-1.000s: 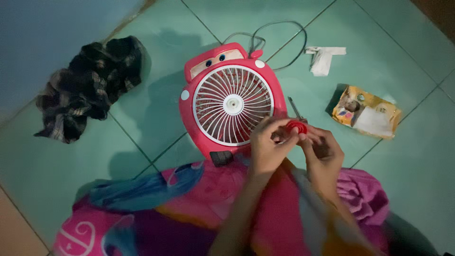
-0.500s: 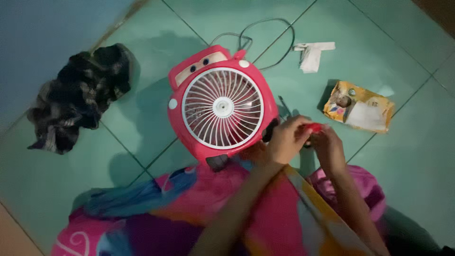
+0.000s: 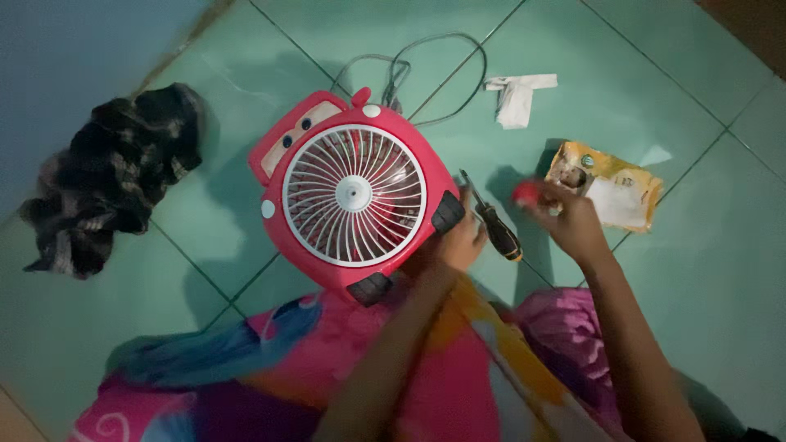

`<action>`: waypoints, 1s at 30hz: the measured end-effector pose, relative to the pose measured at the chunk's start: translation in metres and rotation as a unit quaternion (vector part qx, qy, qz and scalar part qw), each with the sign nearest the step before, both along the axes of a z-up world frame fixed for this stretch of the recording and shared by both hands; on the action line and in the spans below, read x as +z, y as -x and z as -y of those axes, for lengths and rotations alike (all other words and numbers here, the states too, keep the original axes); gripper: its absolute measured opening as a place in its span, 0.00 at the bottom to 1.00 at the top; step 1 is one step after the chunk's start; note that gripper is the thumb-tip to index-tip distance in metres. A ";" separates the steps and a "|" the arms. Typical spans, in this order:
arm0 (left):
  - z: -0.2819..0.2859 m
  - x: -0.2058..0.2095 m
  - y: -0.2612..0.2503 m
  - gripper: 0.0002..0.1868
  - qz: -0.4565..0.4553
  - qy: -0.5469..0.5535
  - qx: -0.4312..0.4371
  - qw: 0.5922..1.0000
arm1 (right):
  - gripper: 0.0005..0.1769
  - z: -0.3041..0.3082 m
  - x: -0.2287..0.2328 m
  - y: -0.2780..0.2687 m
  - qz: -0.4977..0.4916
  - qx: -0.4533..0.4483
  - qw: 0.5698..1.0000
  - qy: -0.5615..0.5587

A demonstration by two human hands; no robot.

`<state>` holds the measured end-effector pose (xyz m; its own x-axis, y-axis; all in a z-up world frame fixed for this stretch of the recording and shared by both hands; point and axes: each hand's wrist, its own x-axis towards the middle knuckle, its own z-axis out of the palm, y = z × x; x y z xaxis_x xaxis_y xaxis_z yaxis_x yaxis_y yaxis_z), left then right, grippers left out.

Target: The person uses a screwdriver to remove the central cap of a pink car-shaped fan, then replaces it with a red cap and secures it by hand. The fan remains on the floor throughout the task.

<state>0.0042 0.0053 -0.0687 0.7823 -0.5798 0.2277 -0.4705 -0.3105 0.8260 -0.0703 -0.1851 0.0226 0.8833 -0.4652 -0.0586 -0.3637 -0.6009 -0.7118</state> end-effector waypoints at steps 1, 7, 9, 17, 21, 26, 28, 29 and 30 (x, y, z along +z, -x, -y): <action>-0.005 -0.006 -0.002 0.44 0.046 -0.014 0.031 0.998 | 0.24 0.000 0.001 -0.003 0.073 -0.017 0.996 0.046; -0.020 -0.019 0.004 0.39 0.036 0.044 -0.032 0.998 | 0.24 -0.031 -0.036 -0.006 0.190 0.009 0.965 0.181; -0.021 -0.019 0.008 0.38 0.013 0.075 -0.102 0.992 | 0.22 -0.036 -0.041 -0.005 0.156 0.050 0.972 0.169; -0.022 -0.016 0.016 0.31 0.021 0.047 -0.166 0.985 | 0.18 -0.040 -0.030 0.009 0.193 -0.102 0.970 0.105; -0.026 0.004 0.009 0.25 -0.141 -0.006 -0.181 0.973 | 0.20 -0.041 -0.033 0.007 0.176 0.012 0.964 0.199; -0.027 -0.003 0.008 0.21 -0.060 0.044 -0.141 0.987 | 0.26 -0.049 -0.024 0.011 0.259 -0.128 0.940 0.182; -0.028 -0.009 0.010 0.21 -0.079 0.027 -0.143 0.986 | 0.26 -0.056 -0.035 0.011 0.181 0.008 0.957 0.225; -0.026 -0.011 0.010 0.21 -0.087 0.019 -0.144 0.986 | 0.27 -0.054 -0.039 0.010 0.141 0.076 0.956 0.246; -0.024 -0.013 0.012 0.21 -0.071 0.033 -0.143 0.987 | 0.26 -0.049 -0.038 0.014 0.128 0.058 0.959 0.248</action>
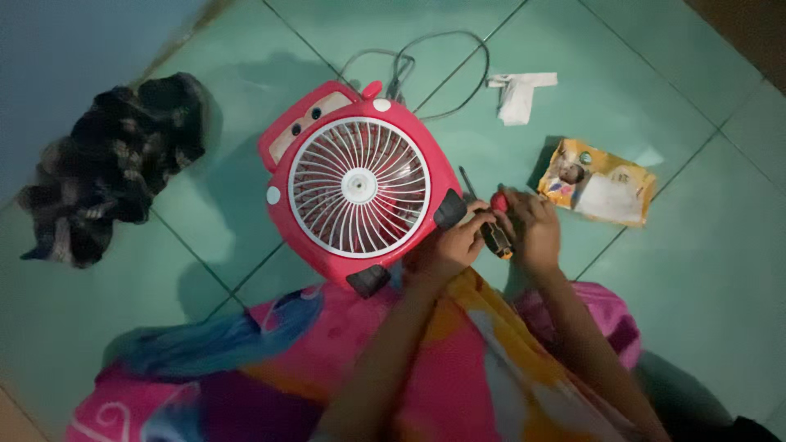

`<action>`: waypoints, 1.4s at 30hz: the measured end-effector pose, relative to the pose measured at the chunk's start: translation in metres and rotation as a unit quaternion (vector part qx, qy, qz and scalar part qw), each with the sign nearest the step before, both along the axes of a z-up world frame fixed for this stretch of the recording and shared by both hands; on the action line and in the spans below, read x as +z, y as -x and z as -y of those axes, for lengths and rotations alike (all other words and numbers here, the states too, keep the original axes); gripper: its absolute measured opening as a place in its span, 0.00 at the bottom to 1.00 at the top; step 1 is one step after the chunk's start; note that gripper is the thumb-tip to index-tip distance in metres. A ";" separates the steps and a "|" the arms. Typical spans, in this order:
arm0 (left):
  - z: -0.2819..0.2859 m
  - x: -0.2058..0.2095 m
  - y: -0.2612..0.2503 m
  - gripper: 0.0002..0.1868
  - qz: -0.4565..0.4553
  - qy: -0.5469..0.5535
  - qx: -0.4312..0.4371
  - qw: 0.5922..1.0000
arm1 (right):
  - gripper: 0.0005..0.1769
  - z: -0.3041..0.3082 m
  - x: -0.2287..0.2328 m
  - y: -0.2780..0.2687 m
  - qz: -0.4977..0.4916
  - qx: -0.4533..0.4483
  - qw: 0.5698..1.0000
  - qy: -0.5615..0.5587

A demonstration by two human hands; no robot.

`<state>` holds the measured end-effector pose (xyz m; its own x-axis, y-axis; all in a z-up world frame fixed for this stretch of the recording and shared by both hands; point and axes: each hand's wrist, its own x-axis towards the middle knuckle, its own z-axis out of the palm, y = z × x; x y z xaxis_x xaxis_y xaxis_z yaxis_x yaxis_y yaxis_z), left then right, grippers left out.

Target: The person uses a screwdriver to remove the central cap of a pink car-shaped fan, then replaces it with a red cap and secures it by hand. The fan remains on the floor throughout the task.

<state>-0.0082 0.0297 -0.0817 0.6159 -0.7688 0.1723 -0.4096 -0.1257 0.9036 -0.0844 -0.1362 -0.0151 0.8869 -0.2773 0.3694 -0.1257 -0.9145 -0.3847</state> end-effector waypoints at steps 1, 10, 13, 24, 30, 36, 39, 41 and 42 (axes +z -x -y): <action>-0.001 -0.002 0.000 0.20 0.017 0.014 0.007 1.000 | 0.25 0.003 0.001 -0.002 -0.005 -0.016 1.000 -0.002; -0.003 -0.011 -0.002 0.22 -0.028 0.051 0.010 0.998 | 0.26 -0.014 0.004 -0.001 0.056 -0.062 0.997 0.006; 0.000 -0.010 0.002 0.22 -0.011 0.040 0.018 0.999 | 0.25 -0.003 0.001 -0.002 -0.039 -0.008 0.999 0.028; -0.006 0.004 -0.001 0.28 -0.020 0.046 -0.008 0.999 | 0.17 0.012 -0.036 0.024 0.042 -0.053 0.953 -0.297; -0.001 0.009 -0.002 0.29 0.025 0.070 0.000 0.997 | 0.18 0.004 -0.035 0.023 0.114 -0.063 0.669 -0.732; 0.005 -0.015 0.008 0.26 -0.070 0.118 0.034 0.990 | 0.18 -0.010 -0.002 0.017 0.049 -0.117 0.813 -0.569; 0.040 -0.056 0.015 0.22 -0.179 0.216 0.095 0.955 | 0.19 -0.020 0.035 0.017 0.171 -0.108 0.893 -0.402; 0.064 -0.076 0.019 0.23 -0.444 0.254 0.060 0.857 | 0.21 -0.025 0.048 0.023 0.251 -0.093 0.924 -0.274; 0.067 -0.085 0.021 0.22 -0.439 0.270 0.060 0.855 | 0.22 -0.023 0.047 0.025 0.266 -0.085 0.936 -0.215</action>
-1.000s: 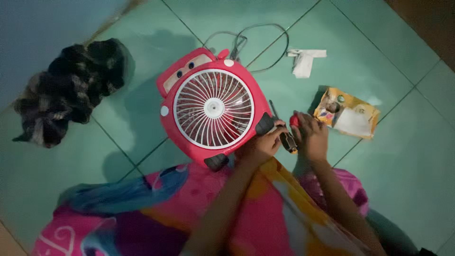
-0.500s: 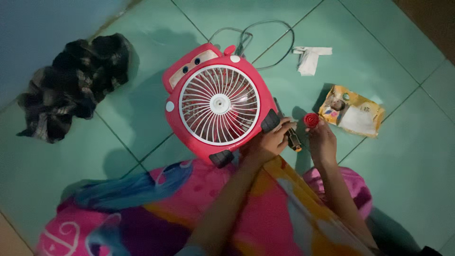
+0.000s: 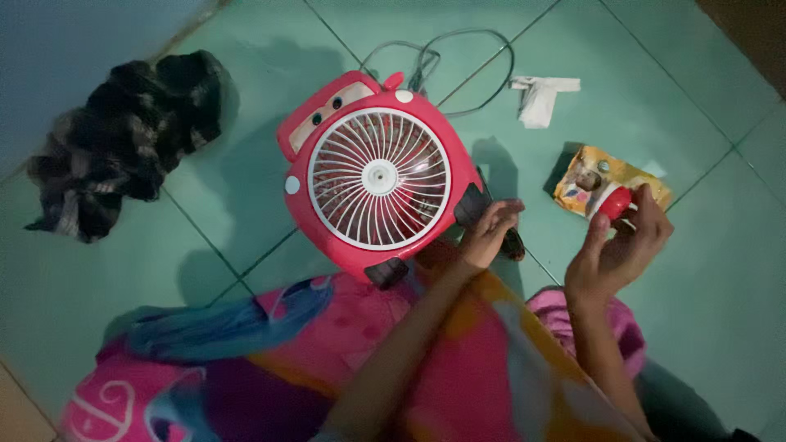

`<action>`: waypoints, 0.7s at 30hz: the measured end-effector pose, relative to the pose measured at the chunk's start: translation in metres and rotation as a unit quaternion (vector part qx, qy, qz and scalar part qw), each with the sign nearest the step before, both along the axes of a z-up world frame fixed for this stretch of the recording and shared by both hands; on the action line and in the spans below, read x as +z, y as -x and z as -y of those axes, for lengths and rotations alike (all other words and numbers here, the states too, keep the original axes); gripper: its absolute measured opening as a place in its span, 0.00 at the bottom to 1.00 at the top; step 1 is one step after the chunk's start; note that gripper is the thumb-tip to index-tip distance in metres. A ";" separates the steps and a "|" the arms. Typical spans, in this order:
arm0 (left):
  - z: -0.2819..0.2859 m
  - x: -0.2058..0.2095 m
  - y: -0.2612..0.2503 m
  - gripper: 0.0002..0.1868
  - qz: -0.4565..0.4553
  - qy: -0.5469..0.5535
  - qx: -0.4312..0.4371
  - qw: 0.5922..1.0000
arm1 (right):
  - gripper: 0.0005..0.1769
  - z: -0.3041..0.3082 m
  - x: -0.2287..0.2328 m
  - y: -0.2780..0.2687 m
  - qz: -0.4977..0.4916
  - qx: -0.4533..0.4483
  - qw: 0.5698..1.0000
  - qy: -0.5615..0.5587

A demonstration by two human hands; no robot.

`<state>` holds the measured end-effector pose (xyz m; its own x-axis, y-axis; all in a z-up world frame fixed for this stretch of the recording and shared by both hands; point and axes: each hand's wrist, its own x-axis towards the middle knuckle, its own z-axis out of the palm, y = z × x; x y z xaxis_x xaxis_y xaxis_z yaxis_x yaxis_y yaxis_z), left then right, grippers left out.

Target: The person uses a screwdriver to remove the central cap of a pink car-shaped fan, then replaces it with a red cap and secures it by hand. The fan remains on the floor throughout the task.

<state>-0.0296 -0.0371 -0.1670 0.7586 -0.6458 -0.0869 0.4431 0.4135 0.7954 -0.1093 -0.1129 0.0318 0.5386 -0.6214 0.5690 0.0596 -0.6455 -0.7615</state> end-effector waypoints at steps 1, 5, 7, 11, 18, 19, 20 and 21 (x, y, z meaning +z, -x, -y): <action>0.005 -0.005 0.003 0.22 0.004 0.016 0.007 1.000 | 0.23 0.004 -0.004 0.002 0.007 -0.011 0.998 0.063; 0.006 -0.019 0.007 0.18 0.011 0.048 0.050 0.998 | 0.34 0.018 -0.049 -0.014 -0.278 0.140 0.920 0.237; -0.005 -0.026 0.003 0.16 0.059 0.016 0.090 0.994 | 0.33 0.020 -0.054 -0.005 -0.250 0.082 0.955 0.139; -0.021 -0.028 -0.005 0.13 0.108 -0.008 0.143 0.984 | 0.32 0.017 -0.048 -0.001 -0.179 -0.040 0.957 0.225; -0.026 -0.028 0.002 0.10 0.149 -0.104 0.134 0.974 | 0.24 0.020 -0.053 0.007 -0.215 -0.011 0.961 0.175; -0.030 -0.030 0.006 0.10 0.165 -0.089 0.149 0.971 | 0.23 0.026 -0.056 0.007 -0.273 0.025 0.937 0.218; -0.031 -0.030 0.011 0.09 0.181 -0.074 0.164 0.967 | 0.23 0.031 -0.058 0.009 -0.319 0.060 0.906 0.270; -0.027 -0.029 0.009 0.09 0.181 -0.073 0.125 0.973 | 0.22 0.032 -0.059 0.006 -0.309 0.059 0.917 0.245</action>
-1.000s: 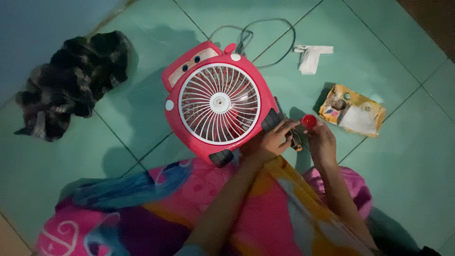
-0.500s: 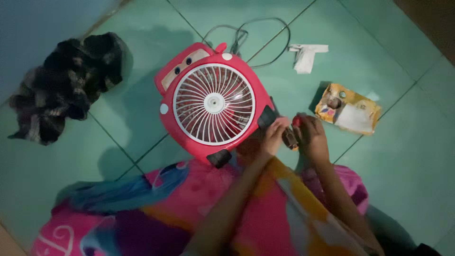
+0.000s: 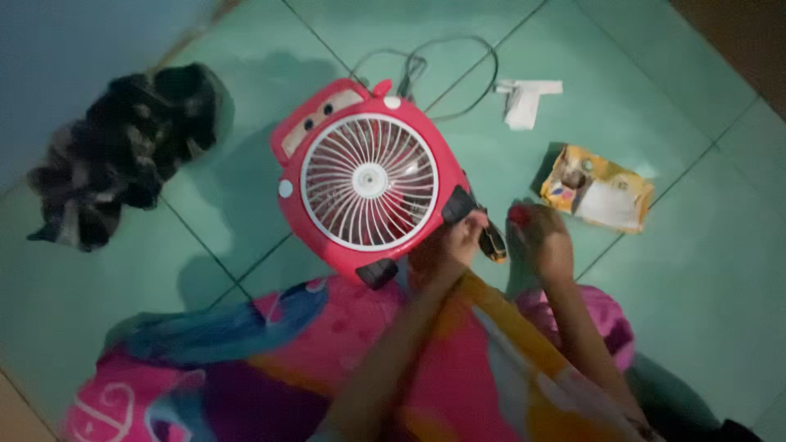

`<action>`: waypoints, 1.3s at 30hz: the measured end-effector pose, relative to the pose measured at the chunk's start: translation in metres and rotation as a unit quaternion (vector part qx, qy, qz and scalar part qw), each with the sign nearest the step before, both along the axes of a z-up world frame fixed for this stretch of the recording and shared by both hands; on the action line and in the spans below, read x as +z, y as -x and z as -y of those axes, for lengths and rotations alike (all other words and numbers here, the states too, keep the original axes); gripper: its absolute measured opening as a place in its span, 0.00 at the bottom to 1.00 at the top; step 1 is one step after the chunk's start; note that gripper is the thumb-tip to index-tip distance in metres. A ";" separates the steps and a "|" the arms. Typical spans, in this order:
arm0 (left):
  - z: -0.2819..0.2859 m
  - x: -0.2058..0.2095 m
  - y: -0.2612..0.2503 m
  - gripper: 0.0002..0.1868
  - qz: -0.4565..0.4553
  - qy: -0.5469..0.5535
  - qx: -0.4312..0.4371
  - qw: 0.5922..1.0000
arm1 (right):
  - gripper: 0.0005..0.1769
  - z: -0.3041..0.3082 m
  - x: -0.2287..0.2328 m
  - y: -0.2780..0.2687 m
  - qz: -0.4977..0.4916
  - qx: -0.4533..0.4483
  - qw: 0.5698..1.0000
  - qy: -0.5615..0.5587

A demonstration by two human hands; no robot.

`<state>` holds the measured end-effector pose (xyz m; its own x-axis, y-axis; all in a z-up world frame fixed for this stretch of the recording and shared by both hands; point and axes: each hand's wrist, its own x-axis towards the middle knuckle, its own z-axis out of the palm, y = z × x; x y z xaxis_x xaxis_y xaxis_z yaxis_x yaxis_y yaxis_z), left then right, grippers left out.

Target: The person uses a screwdriver to remove the central cap of a pink car-shaped fan, then replaces it with a red cap and secures it by hand. The fan remains on the floor throughout the task.

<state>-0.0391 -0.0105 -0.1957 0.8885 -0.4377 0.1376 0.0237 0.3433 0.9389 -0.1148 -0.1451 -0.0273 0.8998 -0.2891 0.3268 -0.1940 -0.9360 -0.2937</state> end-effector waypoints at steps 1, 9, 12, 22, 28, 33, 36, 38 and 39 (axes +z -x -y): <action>0.004 0.002 0.003 0.08 -0.004 -0.006 -0.038 0.999 | 0.21 0.001 0.002 0.002 0.023 -0.018 0.999 -0.013; -0.006 0.004 -0.007 0.05 -0.018 0.001 -0.074 0.997 | 0.20 -0.023 0.004 -0.005 -0.003 -0.138 0.963 -0.231; -0.005 0.023 0.009 0.07 0.012 -0.062 -0.064 0.996 | 0.18 -0.013 0.001 0.006 -0.016 -0.122 0.970 -0.209; -0.049 0.181 -0.013 0.35 0.195 -0.088 -0.032 0.976 | 0.20 -0.036 0.026 -0.001 0.107 -0.019 0.630 -0.769; -0.044 0.178 -0.015 0.19 0.101 -0.085 -0.021 0.991 | 0.21 -0.043 0.014 -0.004 0.060 -0.086 0.599 -0.794; -0.039 0.174 -0.006 0.12 0.094 -0.147 0.036 0.984 | 0.18 -0.019 -0.042 0.007 0.025 -0.093 0.773 -0.628; -0.035 0.161 -0.008 0.11 0.096 -0.110 0.014 0.989 | 0.20 -0.022 -0.056 0.000 0.007 -0.094 0.859 -0.503; -0.033 0.147 -0.011 0.11 0.139 -0.091 -0.005 0.986 | 0.19 -0.028 -0.057 -0.003 0.008 -0.048 0.897 -0.440; -0.032 0.139 -0.011 0.11 0.122 -0.102 -0.012 0.987 | 0.21 -0.031 -0.056 -0.005 0.030 -0.048 0.874 -0.482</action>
<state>-0.0283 0.0214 -0.0564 0.8285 -0.4996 0.2531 -0.2056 0.1490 0.9672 -0.1099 -0.1137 -0.0831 0.8460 -0.5292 -0.0646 -0.2146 -0.2271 -0.9499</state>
